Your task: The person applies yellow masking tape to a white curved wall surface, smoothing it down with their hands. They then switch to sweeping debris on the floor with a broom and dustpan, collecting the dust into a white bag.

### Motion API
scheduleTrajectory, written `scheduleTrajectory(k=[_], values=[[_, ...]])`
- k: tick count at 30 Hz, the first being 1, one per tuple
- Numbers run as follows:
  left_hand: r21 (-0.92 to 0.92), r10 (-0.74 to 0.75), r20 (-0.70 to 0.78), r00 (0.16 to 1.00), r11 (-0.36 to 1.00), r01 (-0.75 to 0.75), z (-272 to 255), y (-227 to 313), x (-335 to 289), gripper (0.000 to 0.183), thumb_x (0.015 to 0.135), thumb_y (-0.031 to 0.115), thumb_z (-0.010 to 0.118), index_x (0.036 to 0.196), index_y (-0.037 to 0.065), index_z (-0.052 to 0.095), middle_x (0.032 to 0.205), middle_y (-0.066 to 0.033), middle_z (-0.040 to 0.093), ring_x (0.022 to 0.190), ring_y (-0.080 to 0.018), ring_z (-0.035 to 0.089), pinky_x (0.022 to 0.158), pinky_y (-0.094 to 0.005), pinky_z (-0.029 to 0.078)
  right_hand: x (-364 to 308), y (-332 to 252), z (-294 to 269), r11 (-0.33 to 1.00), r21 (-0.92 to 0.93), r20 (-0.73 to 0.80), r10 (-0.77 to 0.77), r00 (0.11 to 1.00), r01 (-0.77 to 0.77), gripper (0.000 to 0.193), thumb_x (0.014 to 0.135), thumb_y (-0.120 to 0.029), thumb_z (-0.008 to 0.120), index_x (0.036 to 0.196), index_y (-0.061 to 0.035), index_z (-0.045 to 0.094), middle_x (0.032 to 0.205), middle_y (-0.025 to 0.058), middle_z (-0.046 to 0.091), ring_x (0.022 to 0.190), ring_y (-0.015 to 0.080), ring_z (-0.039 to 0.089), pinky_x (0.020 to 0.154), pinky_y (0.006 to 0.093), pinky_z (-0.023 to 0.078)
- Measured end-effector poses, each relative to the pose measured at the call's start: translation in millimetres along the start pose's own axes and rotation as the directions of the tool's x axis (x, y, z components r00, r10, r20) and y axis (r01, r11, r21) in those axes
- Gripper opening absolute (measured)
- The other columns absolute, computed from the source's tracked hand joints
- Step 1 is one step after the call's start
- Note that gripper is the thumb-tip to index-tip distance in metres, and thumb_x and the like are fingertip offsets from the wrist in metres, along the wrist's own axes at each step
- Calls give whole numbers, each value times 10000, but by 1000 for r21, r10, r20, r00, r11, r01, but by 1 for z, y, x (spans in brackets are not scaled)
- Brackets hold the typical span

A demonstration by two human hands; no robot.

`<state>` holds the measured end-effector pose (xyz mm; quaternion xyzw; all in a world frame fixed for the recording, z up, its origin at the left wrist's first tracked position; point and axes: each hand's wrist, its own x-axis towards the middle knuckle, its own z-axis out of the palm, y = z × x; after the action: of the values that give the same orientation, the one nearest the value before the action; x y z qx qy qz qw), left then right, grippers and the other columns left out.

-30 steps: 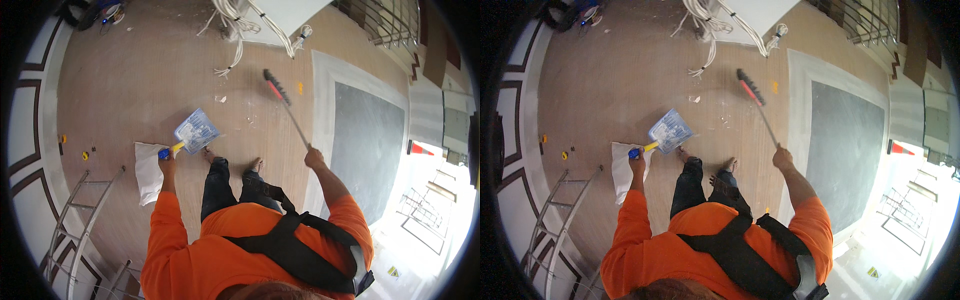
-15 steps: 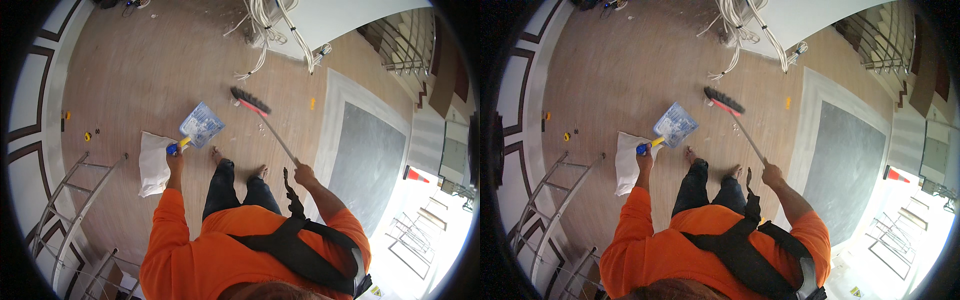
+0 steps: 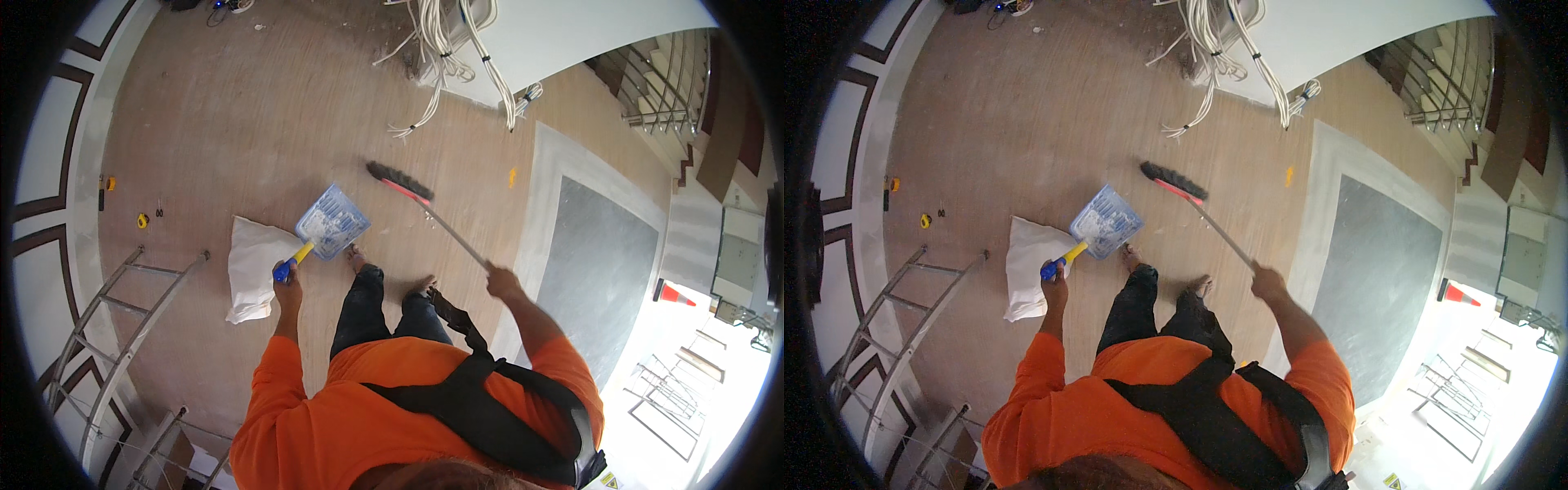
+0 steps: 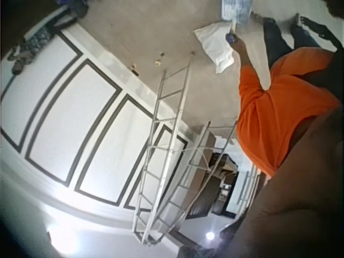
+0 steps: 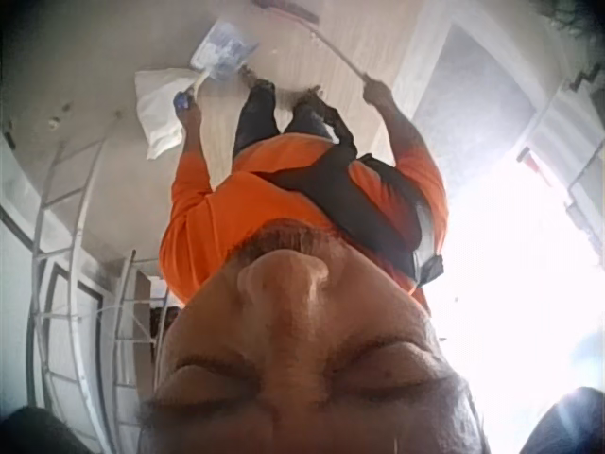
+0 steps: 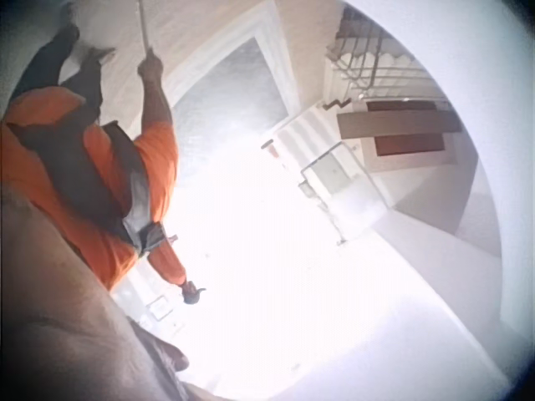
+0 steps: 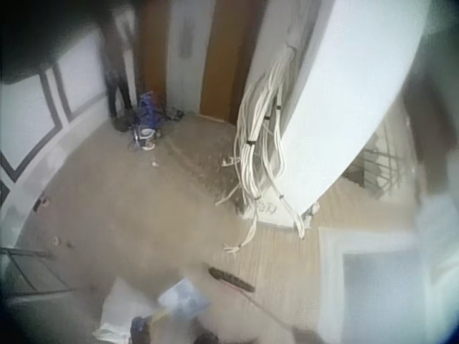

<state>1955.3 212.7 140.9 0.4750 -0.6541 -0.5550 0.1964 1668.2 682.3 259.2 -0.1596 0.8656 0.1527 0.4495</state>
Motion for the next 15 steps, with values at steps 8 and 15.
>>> scheduleTrajectory(k=[8,15], values=[[3,9,-57,998,1000,-9,-35,-28,-27,336,902,115,625,1177,-14,480,1065,-81,547,977,-149,530,891,-281,436,-66,28,115,884,338,42,330,943,-325,484,836,-192,555,1304,-109,464,1024,160,660,923,320,649,823,446,505],[-5,14,-122,992,1000,-14,-73,-1,-66,321,915,151,617,1158,-25,502,1079,-66,549,988,-147,519,906,-290,421,53,-7,134,869,-158,269,-419,867,469,105,651,-195,702,595,-107,691,599,80,659,582,244,660,520,358,511]])
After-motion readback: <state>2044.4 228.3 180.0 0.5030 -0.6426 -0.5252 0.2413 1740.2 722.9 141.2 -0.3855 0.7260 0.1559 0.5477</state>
